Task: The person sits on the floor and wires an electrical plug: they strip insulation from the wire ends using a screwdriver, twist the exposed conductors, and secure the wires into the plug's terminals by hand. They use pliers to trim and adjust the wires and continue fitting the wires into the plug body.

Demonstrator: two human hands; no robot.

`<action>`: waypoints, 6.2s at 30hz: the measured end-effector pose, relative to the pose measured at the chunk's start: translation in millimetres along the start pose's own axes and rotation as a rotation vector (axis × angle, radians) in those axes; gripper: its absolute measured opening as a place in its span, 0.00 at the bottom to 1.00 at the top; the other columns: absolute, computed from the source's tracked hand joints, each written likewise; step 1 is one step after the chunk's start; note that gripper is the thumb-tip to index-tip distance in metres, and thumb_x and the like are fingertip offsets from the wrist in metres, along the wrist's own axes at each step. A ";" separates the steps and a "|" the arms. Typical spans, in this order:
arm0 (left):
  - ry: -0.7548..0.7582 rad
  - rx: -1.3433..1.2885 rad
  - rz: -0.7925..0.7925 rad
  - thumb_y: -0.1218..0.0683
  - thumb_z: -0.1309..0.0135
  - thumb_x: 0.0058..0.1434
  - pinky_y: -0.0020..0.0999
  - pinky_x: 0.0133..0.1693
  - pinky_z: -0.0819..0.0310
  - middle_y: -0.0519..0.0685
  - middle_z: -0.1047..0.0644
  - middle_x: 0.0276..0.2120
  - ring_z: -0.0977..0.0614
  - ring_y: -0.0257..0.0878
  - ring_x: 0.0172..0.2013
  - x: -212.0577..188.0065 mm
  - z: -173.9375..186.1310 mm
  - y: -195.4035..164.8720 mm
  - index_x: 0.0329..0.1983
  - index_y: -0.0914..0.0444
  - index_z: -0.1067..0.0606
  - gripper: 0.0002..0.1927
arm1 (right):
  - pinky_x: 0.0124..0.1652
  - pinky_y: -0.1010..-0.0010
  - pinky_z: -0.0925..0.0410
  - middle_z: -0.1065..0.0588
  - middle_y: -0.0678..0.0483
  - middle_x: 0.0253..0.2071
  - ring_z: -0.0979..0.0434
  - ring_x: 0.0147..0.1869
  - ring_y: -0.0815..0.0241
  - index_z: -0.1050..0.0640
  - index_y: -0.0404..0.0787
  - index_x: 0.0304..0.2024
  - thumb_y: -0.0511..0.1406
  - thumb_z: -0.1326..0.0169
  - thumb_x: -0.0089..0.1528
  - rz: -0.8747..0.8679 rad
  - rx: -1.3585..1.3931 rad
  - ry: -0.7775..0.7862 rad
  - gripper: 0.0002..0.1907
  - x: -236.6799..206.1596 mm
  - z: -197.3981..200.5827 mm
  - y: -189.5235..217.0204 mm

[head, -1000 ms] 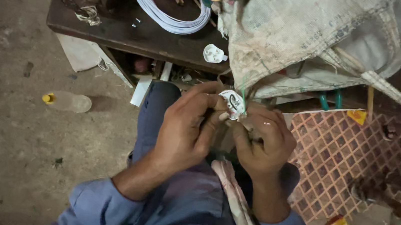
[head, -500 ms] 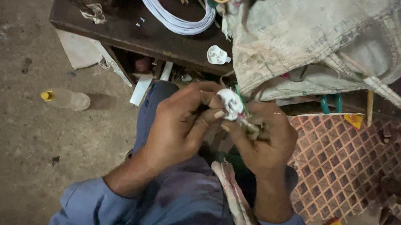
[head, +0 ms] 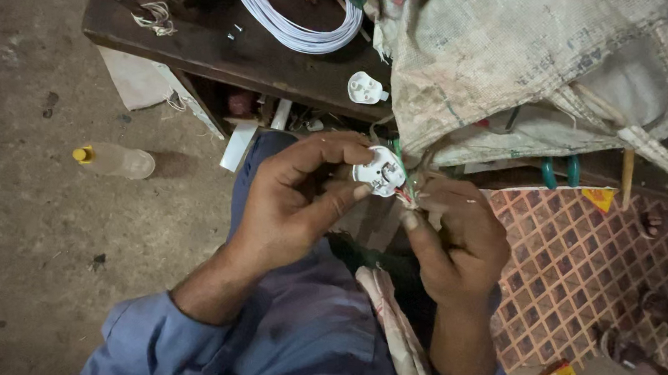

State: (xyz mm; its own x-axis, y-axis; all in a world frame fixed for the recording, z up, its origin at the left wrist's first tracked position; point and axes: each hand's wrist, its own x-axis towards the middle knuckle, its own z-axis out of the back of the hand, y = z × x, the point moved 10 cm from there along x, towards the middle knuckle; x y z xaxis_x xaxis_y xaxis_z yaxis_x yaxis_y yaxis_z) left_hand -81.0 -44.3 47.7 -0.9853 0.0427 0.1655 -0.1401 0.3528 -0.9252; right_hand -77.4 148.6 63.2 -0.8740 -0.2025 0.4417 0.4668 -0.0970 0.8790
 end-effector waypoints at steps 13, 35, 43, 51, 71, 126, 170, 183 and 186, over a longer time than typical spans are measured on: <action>0.005 0.292 -0.112 0.69 0.41 0.62 0.32 0.59 0.24 0.55 0.23 0.59 0.19 0.42 0.59 1.0 -6.6 -22.0 0.53 0.67 0.22 0.16 | 0.43 0.78 0.27 0.22 0.45 0.51 0.20 0.46 0.66 0.26 0.31 0.55 0.22 0.40 0.64 -0.055 0.003 -0.129 0.17 -7.2 9.8 -5.1; 0.070 0.209 -0.072 0.68 0.40 0.63 0.33 0.58 0.20 0.55 0.24 0.59 0.19 0.42 0.59 -0.4 -12.7 -20.2 0.57 0.68 0.24 0.18 | 0.43 0.72 0.26 0.23 0.47 0.46 0.20 0.45 0.59 0.28 0.36 0.49 0.20 0.39 0.60 0.146 -0.279 -0.161 0.18 -6.3 7.9 29.4; 0.058 0.270 -0.068 0.67 0.39 0.63 0.29 0.52 0.19 0.54 0.23 0.57 0.18 0.39 0.55 -1.3 -12.8 -19.3 0.55 0.66 0.23 0.17 | 0.40 0.75 0.28 0.23 0.47 0.44 0.20 0.45 0.61 0.28 0.37 0.47 0.21 0.39 0.56 0.200 -0.440 -0.145 0.19 -8.7 6.8 31.0; 0.111 0.242 -0.081 0.68 0.41 0.63 0.30 0.53 0.19 0.54 0.26 0.59 0.19 0.39 0.56 -0.4 -13.0 -16.6 0.56 0.66 0.22 0.18 | 0.47 0.76 0.27 0.22 0.47 0.46 0.21 0.46 0.65 0.30 0.33 0.57 0.21 0.40 0.65 -0.029 -0.044 -0.125 0.21 -11.9 13.1 -0.8; 0.138 0.119 -0.040 0.68 0.41 0.65 0.29 0.54 0.20 0.53 0.26 0.59 0.19 0.36 0.56 -2.8 -14.2 -10.1 0.57 0.66 0.23 0.18 | 0.42 0.69 0.25 0.22 0.44 0.37 0.19 0.39 0.58 0.27 0.39 0.49 0.19 0.40 0.60 0.213 -0.275 -0.070 0.19 -3.1 2.1 32.8; 0.043 -0.277 0.084 0.72 0.45 0.66 0.29 0.53 0.23 0.50 0.22 0.53 0.20 0.32 0.51 -12.3 -17.8 18.7 0.64 0.69 0.30 0.23 | 0.45 0.74 0.34 0.27 0.53 0.42 0.27 0.42 0.59 0.22 0.36 0.45 0.29 0.36 0.62 0.040 -0.411 -0.213 0.09 -12.7 9.5 33.4; 0.130 0.280 -0.018 0.69 0.46 0.62 0.24 0.44 0.24 0.54 0.21 0.58 0.19 0.31 0.47 -9.4 -26.5 -12.2 0.56 0.67 0.23 0.19 | 0.42 0.77 0.27 0.21 0.50 0.40 0.20 0.42 0.67 0.27 0.33 0.45 0.22 0.34 0.59 -0.196 -0.132 -0.108 0.17 -29.0 17.9 0.5; 0.080 -0.112 0.149 0.68 0.45 0.66 0.24 0.42 0.27 0.44 0.22 0.41 0.23 0.27 0.39 -15.8 -22.6 25.5 0.60 0.68 0.27 0.19 | 0.43 0.76 0.28 0.21 0.51 0.40 0.22 0.42 0.67 0.25 0.34 0.38 0.25 0.31 0.57 -0.163 -0.093 -0.051 0.14 -22.4 18.4 -13.6; 0.080 0.063 0.111 0.68 0.46 0.66 0.23 0.43 0.28 0.42 0.23 0.42 0.25 0.26 0.40 -18.9 -22.6 19.8 0.60 0.68 0.26 0.19 | 0.38 0.77 0.30 0.20 0.53 0.36 0.22 0.37 0.69 0.23 0.34 0.37 0.25 0.30 0.57 -0.193 -0.210 -0.036 0.12 -25.9 20.0 -8.2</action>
State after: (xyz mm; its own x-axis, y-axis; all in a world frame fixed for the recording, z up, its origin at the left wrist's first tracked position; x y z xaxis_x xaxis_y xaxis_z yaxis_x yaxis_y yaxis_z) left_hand -62.9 -17.0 34.0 -0.9845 0.1536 0.0851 -0.0388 0.2826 -0.9584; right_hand -61.3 174.2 48.1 -0.9517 -0.1265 0.2796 0.3062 -0.3308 0.8926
